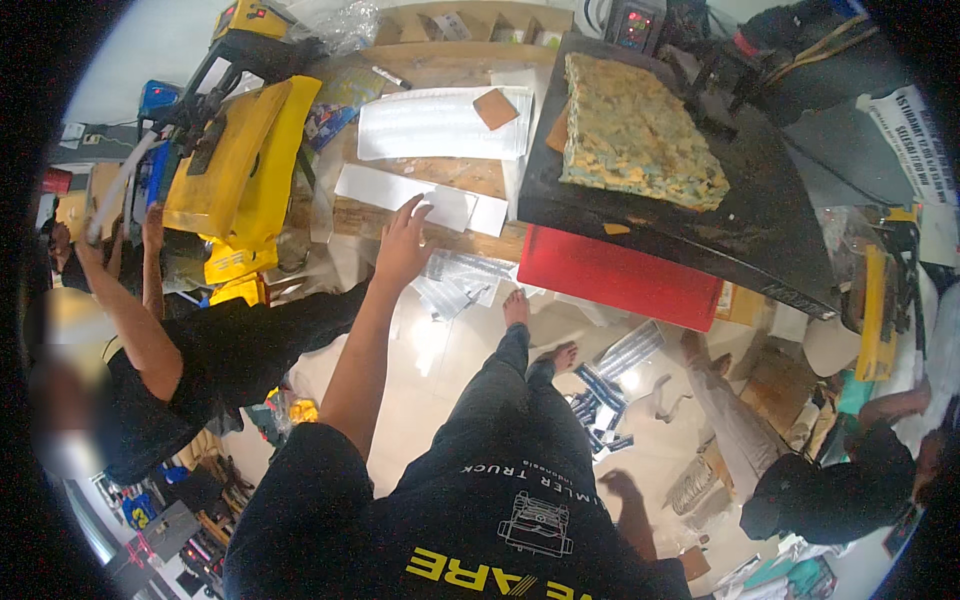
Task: The person positions vinyl graphics onto a red panel and applies heat using a manual press.
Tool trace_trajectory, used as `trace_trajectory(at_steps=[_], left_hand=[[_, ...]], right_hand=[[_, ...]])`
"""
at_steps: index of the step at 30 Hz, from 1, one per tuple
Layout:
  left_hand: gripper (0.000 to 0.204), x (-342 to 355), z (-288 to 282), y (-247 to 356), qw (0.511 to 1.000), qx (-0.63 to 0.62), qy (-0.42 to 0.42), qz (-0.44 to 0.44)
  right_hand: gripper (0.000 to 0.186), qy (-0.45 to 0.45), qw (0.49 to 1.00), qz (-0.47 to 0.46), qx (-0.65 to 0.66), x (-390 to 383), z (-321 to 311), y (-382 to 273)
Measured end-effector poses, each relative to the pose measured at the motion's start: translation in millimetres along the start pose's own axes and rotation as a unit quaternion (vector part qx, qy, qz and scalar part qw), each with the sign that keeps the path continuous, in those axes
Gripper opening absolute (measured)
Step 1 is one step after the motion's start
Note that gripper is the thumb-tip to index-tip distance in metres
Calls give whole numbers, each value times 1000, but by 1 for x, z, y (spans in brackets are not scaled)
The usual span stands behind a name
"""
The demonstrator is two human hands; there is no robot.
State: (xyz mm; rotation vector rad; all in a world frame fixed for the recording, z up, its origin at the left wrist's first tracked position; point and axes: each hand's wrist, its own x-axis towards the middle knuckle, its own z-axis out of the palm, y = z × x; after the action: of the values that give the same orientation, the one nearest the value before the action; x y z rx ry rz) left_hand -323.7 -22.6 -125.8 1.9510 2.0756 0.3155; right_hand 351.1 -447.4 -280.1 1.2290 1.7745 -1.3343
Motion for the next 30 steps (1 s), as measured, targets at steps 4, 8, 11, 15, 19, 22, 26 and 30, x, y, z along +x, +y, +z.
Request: trace_trajectory(at_steps=[4, 8, 11, 15, 19, 22, 26, 30], left_hand=[[79, 34, 2, -28, 996, 50, -71, 28], [79, 84, -2, -30, 981, 106, -115, 112], [79, 93, -4, -40, 969, 132, -142, 154], [78, 96, -19, -52, 966, 90, -174, 168], [78, 101, -25, -65, 973, 6, -178, 149], [79, 103, -29, -66, 977, 7, -105, 187], [76, 91, -58, -50, 984, -36, -86, 154], [73, 72, -81, -38, 984, -113, -40, 131]], right_hand=[[25, -25, 981, 93, 168, 10, 50, 69], [32, 282, 906, 138, 283, 69, -86, -38], [32, 409, 819, 101, 388, 64, -213, -104], [36, 391, 840, 55, 373, 33, -323, -200], [35, 386, 873, 53, 292, 32, -320, -200], [37, 356, 898, 62, 251, 26, -321, -201], [38, 328, 914, 44, 234, 27, -333, -205], [40, 314, 921, -20, 231, 29, -380, -255]])
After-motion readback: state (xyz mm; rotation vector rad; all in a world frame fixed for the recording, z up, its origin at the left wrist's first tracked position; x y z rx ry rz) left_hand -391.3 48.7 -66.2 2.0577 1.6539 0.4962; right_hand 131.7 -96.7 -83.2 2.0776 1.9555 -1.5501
